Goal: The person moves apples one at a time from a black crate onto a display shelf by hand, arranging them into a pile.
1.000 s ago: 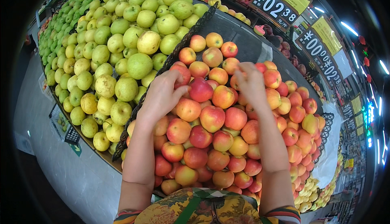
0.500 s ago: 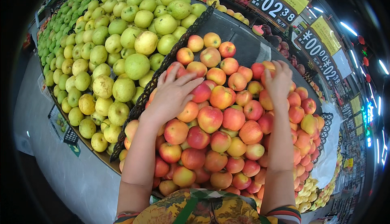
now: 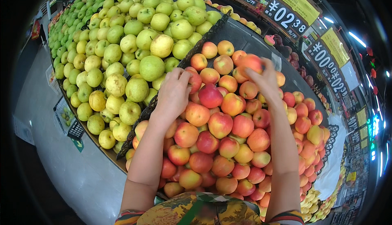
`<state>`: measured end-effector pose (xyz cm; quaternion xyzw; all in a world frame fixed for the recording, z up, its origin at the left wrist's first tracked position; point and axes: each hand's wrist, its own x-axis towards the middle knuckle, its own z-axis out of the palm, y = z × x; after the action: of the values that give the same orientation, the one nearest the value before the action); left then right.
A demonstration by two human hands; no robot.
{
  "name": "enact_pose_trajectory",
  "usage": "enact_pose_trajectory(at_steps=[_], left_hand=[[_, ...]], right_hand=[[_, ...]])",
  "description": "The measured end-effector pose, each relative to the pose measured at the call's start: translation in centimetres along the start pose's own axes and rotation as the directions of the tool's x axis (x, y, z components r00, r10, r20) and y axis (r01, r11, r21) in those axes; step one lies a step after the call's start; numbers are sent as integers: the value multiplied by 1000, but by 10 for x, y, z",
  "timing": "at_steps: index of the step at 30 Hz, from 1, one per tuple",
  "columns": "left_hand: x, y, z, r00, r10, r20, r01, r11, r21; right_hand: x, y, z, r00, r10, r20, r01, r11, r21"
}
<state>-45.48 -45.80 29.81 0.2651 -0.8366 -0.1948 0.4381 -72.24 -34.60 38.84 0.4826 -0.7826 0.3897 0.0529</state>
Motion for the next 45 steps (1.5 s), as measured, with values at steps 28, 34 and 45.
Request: enact_pose_trajectory(at_steps=[28, 34, 45], left_hand=[[2, 5, 9, 982, -171, 79, 171, 985, -2], [0, 4, 16, 981, -150, 122, 140, 987, 84], [4, 10, 16, 978, -198, 71, 188, 975, 121]], right_hand=[[11, 101, -44, 996, 60, -70, -90, 807, -584], [13, 109, -55, 973, 231, 1, -182, 771, -610], [54, 183, -83, 949, 315, -15, -306, 911, -275]])
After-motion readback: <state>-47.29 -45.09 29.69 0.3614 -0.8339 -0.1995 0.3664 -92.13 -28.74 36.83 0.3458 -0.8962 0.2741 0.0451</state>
